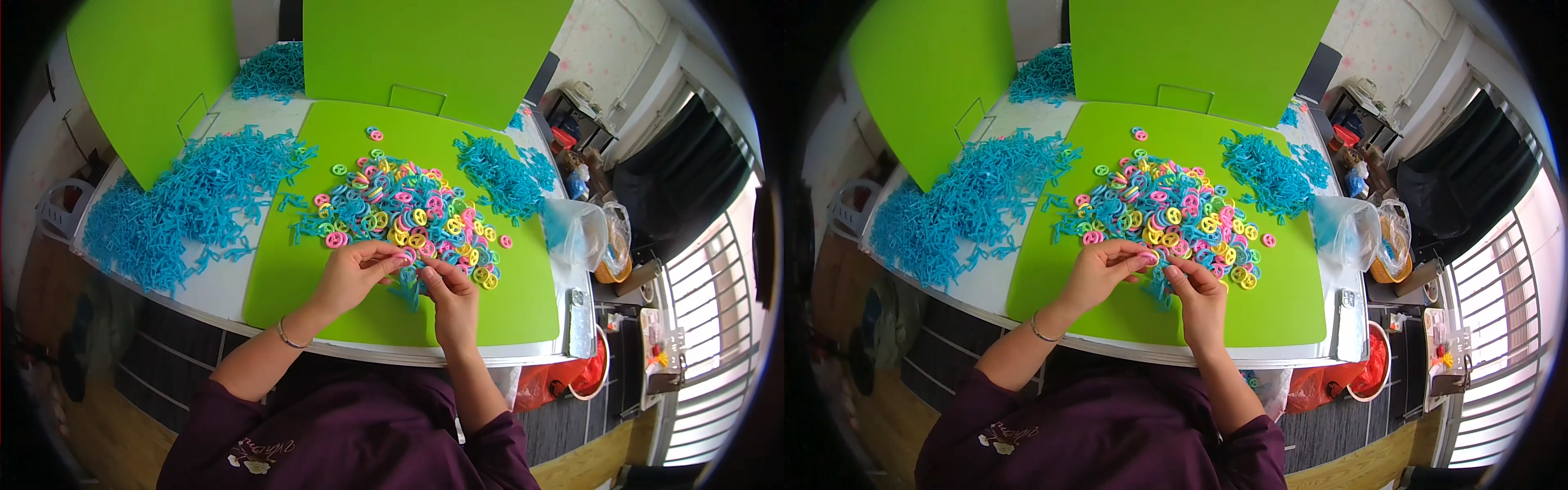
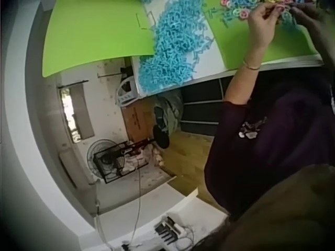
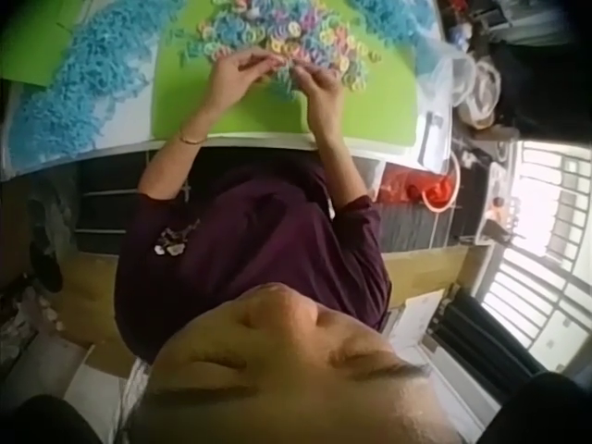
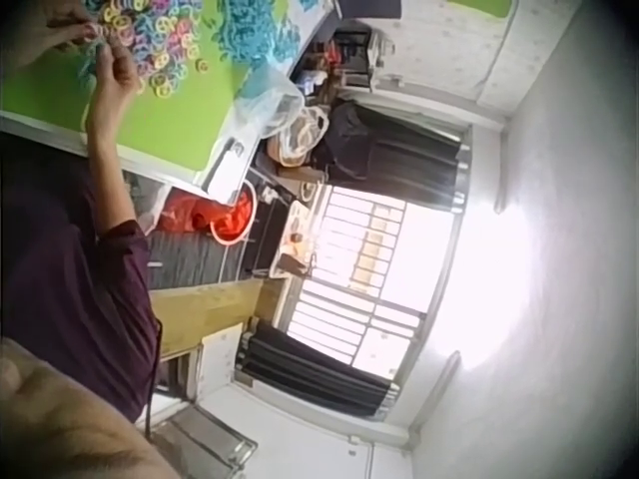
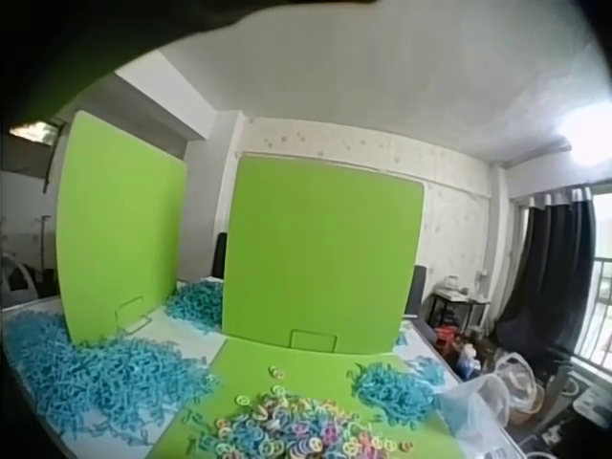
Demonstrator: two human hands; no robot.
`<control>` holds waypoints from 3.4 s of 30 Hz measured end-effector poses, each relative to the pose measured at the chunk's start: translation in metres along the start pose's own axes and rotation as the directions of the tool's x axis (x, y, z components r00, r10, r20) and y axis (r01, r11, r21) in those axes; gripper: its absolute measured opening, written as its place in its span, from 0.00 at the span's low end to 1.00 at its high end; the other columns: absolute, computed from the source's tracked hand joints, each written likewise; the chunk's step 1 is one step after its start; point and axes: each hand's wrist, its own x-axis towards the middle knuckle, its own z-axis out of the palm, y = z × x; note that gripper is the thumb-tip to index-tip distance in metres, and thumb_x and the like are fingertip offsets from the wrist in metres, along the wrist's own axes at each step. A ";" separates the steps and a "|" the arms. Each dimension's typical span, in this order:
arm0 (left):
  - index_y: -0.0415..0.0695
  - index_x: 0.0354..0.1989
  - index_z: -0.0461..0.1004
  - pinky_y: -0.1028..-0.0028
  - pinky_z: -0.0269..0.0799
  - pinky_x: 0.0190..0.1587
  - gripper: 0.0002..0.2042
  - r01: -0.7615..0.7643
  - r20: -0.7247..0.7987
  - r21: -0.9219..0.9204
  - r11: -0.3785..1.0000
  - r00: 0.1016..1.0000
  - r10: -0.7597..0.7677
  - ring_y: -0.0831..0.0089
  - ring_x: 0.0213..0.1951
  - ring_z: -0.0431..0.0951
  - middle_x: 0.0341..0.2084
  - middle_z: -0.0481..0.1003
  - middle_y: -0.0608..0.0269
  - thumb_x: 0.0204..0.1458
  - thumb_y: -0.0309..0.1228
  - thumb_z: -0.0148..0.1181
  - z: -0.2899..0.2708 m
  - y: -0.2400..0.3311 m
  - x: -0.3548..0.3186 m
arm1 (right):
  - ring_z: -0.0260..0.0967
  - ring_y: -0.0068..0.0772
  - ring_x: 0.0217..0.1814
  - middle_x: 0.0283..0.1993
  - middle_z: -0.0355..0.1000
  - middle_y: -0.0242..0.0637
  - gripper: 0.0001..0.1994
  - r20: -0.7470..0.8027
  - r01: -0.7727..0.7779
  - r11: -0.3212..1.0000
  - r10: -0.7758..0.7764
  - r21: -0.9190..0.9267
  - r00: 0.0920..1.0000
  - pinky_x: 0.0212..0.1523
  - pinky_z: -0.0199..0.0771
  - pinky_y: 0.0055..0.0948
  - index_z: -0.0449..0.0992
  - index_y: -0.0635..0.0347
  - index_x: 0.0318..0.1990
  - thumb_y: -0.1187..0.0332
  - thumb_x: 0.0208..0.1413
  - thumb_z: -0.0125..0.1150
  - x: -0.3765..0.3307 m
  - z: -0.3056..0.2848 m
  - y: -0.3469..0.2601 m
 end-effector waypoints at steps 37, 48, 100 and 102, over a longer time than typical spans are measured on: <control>0.34 0.38 0.77 0.83 0.74 0.32 0.08 0.042 0.004 -0.116 0.992 0.999 -0.041 0.82 0.27 0.76 0.27 0.78 0.62 0.53 0.25 0.60 -0.001 -0.001 -0.007 | 0.68 0.18 0.29 0.32 0.75 0.32 0.10 0.042 0.089 0.980 -0.082 -0.179 0.996 0.31 0.69 0.17 0.77 0.67 0.43 0.75 0.54 0.61 -0.007 0.006 0.008; 0.36 0.40 0.77 0.84 0.72 0.33 0.08 -0.235 -0.043 0.122 0.964 0.969 0.242 0.83 0.30 0.75 0.30 0.78 0.65 0.53 0.25 0.60 0.010 -0.003 -0.010 | 0.70 0.21 0.38 0.38 0.74 0.34 0.10 0.060 0.452 0.730 -0.495 -0.512 0.867 0.39 0.71 0.20 0.76 0.68 0.43 0.74 0.54 0.61 -0.006 0.011 0.003; 0.35 0.34 0.76 0.78 0.77 0.35 0.06 0.134 0.049 -0.159 0.978 0.991 -0.128 0.78 0.29 0.78 0.27 0.78 0.62 0.54 0.25 0.58 -0.008 -0.003 -0.006 | 0.69 0.38 0.36 0.33 0.71 0.38 0.18 0.550 0.713 0.032 -0.612 -0.700 0.568 0.38 0.70 0.34 0.77 0.61 0.40 0.83 0.37 0.56 -0.011 0.010 0.009; 0.34 0.34 0.77 0.79 0.77 0.35 0.05 -0.077 0.036 0.061 0.995 0.997 0.075 0.79 0.28 0.78 0.28 0.78 0.62 0.54 0.25 0.58 -0.004 -0.003 -0.008 | 0.70 0.41 0.34 0.31 0.72 0.41 0.13 0.488 0.689 0.107 -0.628 -0.717 0.606 0.36 0.72 0.33 0.76 0.64 0.36 0.85 0.40 0.59 -0.011 0.013 0.008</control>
